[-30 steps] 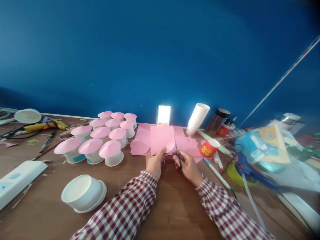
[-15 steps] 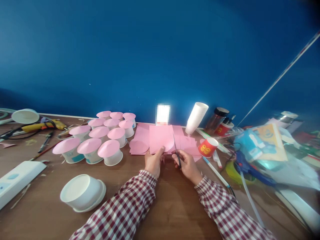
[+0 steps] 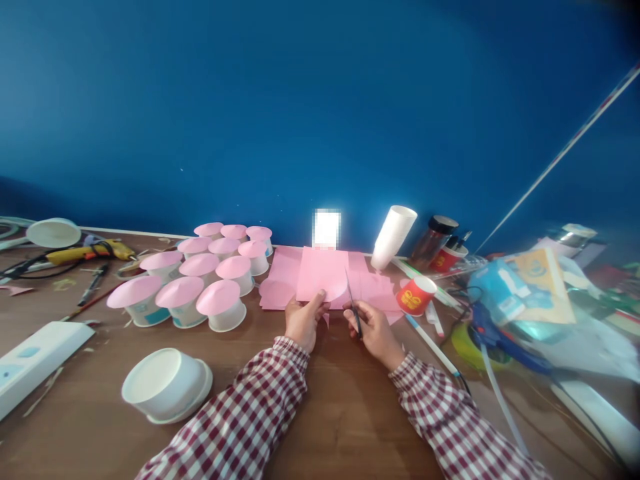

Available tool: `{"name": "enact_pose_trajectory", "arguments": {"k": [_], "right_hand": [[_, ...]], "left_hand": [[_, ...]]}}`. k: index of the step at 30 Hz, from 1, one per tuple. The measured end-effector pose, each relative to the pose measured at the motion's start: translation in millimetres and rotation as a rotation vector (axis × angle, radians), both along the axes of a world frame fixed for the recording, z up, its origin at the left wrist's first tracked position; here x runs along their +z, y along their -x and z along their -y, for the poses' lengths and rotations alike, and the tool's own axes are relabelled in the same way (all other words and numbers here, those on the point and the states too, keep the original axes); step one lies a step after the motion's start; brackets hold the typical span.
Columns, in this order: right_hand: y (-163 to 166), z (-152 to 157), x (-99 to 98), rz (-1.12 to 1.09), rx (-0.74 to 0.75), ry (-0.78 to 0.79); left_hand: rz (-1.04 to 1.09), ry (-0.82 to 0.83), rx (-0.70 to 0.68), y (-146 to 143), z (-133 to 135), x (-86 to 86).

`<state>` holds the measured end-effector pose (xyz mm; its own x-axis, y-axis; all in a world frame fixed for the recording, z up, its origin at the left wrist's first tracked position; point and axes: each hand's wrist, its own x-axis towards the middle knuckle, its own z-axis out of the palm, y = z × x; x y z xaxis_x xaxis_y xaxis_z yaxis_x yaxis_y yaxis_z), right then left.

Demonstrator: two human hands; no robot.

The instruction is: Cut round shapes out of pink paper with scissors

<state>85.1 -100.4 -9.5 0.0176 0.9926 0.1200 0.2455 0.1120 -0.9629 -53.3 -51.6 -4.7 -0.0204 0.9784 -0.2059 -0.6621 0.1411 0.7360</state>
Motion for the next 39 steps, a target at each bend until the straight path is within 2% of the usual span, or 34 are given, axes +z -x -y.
{"name": "enact_pose_trajectory", "arguments": {"k": [22,39], "right_hand": [[-1.3,-1.1,0.3,-0.057,-0.011,0.046],[-2.6,-1.7,0.6,-0.029,-0.007,0.004]], "left_hand": [[-0.077,-0.011,-0.028,-3.2,6.4,-0.5],[-0.062,-0.010,-0.010,-3.3,5.0,-2.7]]}}
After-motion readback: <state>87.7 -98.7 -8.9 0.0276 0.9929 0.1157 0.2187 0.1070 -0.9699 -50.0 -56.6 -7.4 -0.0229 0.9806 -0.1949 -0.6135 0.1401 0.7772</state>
